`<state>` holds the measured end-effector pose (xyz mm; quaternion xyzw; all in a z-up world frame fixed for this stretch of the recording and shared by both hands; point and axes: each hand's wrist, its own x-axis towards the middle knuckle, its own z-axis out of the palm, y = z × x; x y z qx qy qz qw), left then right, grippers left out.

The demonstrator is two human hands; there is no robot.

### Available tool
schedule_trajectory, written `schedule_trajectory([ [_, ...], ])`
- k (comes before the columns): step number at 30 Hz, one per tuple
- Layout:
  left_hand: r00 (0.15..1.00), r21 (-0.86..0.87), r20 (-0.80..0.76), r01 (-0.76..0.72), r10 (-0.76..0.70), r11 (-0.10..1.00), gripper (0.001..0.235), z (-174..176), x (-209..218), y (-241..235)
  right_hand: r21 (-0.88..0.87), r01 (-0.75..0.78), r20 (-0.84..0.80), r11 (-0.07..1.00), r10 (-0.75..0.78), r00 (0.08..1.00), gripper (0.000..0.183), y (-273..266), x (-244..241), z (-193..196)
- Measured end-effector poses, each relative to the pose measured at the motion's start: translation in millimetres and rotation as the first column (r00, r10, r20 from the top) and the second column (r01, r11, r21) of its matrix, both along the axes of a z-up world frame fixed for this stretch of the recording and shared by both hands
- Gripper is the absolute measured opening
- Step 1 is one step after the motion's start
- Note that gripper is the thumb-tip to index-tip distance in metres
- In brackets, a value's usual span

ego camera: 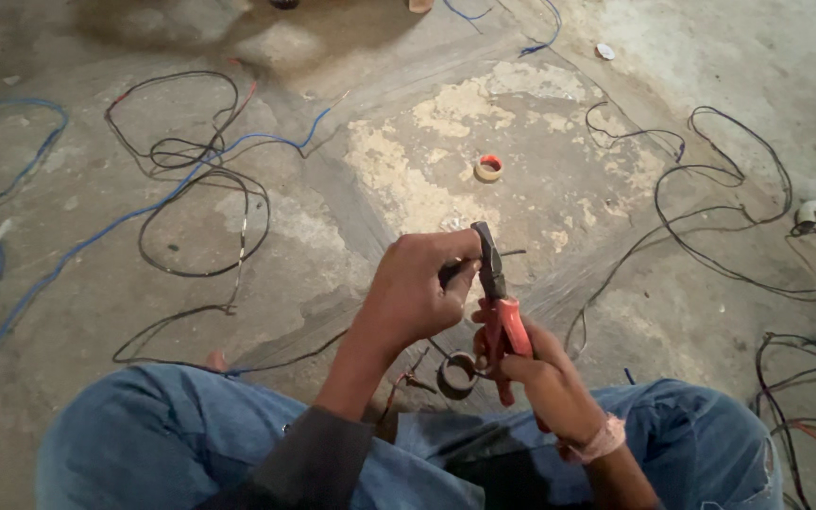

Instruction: The person strips the insulation from two black wires using pliers, twists the exposed copper strands together, and then wraps the connection with blue electrical tape. The person repeats this process for a second wire pair.

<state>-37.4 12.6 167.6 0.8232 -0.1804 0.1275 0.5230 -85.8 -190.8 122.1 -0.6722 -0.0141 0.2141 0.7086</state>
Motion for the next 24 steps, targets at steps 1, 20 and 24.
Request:
schedule_trajectory([
  [1,0.999,0.035,0.043,-0.005,0.003,0.999,0.006,0.3,0.1,0.5,0.013,-0.021,-0.007,1.000,0.021,1.000,0.058,-1.4,1.0,-0.1],
  [20,0.772,-0.316,-0.448,0.335,-0.451,0.888,0.034,-34.1,12.9,-5.4,0.074,0.223,0.093,0.972,-0.230,0.969,0.060,-12.8,9.7,-13.6],
  [24,0.477,-0.576,-0.294,0.603,-0.828,0.552,0.052,-44.9,3.4,-20.0,0.081,0.356,-0.002,0.931,-0.357,0.934,0.066,-19.3,11.7,0.0],
])
